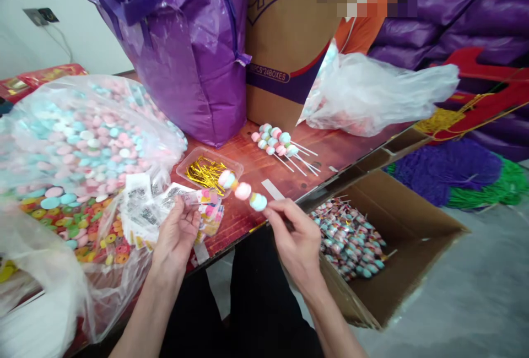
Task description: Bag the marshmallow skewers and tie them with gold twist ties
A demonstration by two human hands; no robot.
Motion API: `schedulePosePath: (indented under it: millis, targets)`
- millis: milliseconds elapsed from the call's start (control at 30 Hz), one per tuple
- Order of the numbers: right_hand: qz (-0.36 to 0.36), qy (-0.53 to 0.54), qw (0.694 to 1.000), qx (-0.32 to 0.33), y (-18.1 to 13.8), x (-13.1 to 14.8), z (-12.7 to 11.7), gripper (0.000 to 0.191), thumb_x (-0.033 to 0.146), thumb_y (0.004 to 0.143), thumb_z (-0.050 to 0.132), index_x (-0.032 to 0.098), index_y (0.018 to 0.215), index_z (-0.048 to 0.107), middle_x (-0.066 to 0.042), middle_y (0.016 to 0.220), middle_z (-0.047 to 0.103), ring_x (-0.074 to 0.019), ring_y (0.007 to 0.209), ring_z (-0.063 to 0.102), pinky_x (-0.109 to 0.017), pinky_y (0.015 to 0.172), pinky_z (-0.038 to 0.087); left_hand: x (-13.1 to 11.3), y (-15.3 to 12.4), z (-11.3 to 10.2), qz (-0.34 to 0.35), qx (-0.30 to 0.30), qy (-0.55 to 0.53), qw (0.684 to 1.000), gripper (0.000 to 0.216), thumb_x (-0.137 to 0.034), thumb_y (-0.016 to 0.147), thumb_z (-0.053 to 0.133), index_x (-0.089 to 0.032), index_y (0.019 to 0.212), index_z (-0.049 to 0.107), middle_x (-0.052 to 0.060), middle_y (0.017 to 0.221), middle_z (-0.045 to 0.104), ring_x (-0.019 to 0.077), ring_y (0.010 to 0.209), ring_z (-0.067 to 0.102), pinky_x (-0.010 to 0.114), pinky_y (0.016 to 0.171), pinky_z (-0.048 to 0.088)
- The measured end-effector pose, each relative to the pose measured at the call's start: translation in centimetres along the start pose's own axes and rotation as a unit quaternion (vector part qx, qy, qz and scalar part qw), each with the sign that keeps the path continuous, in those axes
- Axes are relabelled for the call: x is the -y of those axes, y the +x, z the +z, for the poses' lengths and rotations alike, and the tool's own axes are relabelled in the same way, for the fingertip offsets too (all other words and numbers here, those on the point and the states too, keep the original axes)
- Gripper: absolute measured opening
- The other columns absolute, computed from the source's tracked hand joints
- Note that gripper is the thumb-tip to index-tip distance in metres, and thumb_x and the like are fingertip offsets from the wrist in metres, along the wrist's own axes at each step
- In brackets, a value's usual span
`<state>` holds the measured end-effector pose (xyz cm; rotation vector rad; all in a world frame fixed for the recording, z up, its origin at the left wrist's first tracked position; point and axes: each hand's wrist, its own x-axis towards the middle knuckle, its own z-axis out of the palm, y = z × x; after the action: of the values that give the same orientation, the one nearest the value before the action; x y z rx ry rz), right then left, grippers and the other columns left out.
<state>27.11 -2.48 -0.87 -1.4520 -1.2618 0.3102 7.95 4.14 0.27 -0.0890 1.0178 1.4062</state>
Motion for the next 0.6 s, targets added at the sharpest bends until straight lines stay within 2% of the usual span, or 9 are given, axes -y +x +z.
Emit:
schedulePosePath:
  millis: [133,267,400,500,600]
  targets:
    - [-0.079,-0.013,0.996,0.042,-2.0,0.7,-1.4,0.013,0.011,0.092,0.062,0.022,0.087,0.067,0.0,0.08,0.067,-0.0148,0.072,0.061,-0.027,0.067,0.046,0.3,-0.4,-0.3,0.01,0.021,0.014,1.0,0.014,-0.013,0.089,0.068,-0.014,0.076,0.064,-0.001,0.064,0.069,0.0075,0.059,0.067,0.017,0.062,0.054]
    - [-0.106,-0.051,0.989,0.088,-1.8,0.4,-2.5,0.015,0.01,0.093,0.06,0.023,0.088,0.068,-0.001,0.081,0.067,-0.015,0.073,0.062,-0.027,0.068,0.046,0.5,-0.6,-0.6,0.056,0.084,0.054,0.993,0.021,-0.021,0.073,0.084,-0.014,0.075,0.064,0.0,0.068,0.07,0.0118,0.066,0.07,0.02,0.062,0.055]
    - [-0.076,-0.029,0.986,0.143,-1.6,0.5,-3.0,0.015,0.014,0.094,0.06,0.022,0.085,0.068,0.0,0.076,0.065,-0.014,0.068,0.06,-0.026,0.064,0.045,0.7,-0.6,-0.8,0.115,0.139,0.116,0.977,0.037,-0.029,0.057,0.093,-0.014,0.077,0.066,-0.001,0.072,0.071,0.0129,0.066,0.07,0.021,0.061,0.055]
    - [-0.041,-0.002,0.987,0.158,-1.9,0.8,-2.6,0.015,0.018,0.094,0.06,0.021,0.082,0.068,0.001,0.072,0.062,-0.0135,0.063,0.058,-0.026,0.061,0.044,1.1,-0.8,-1.0,0.14,0.154,0.154,0.966,0.039,-0.034,0.057,0.093,-0.015,0.081,0.069,0.0,0.075,0.073,0.0123,0.063,0.068,0.021,0.058,0.054]
    - [-0.017,0.002,0.99,0.141,-2.4,1.1,-1.8,0.016,0.02,0.094,0.059,0.021,0.081,0.068,0.001,0.07,0.061,-0.0136,0.062,0.056,-0.026,0.059,0.043,1.6,-1.2,-1.1,0.165,0.151,0.166,0.961,0.038,-0.038,0.06,0.091,-0.016,0.08,0.068,0.0,0.073,0.072,0.0115,0.061,0.067,0.021,0.056,0.052]
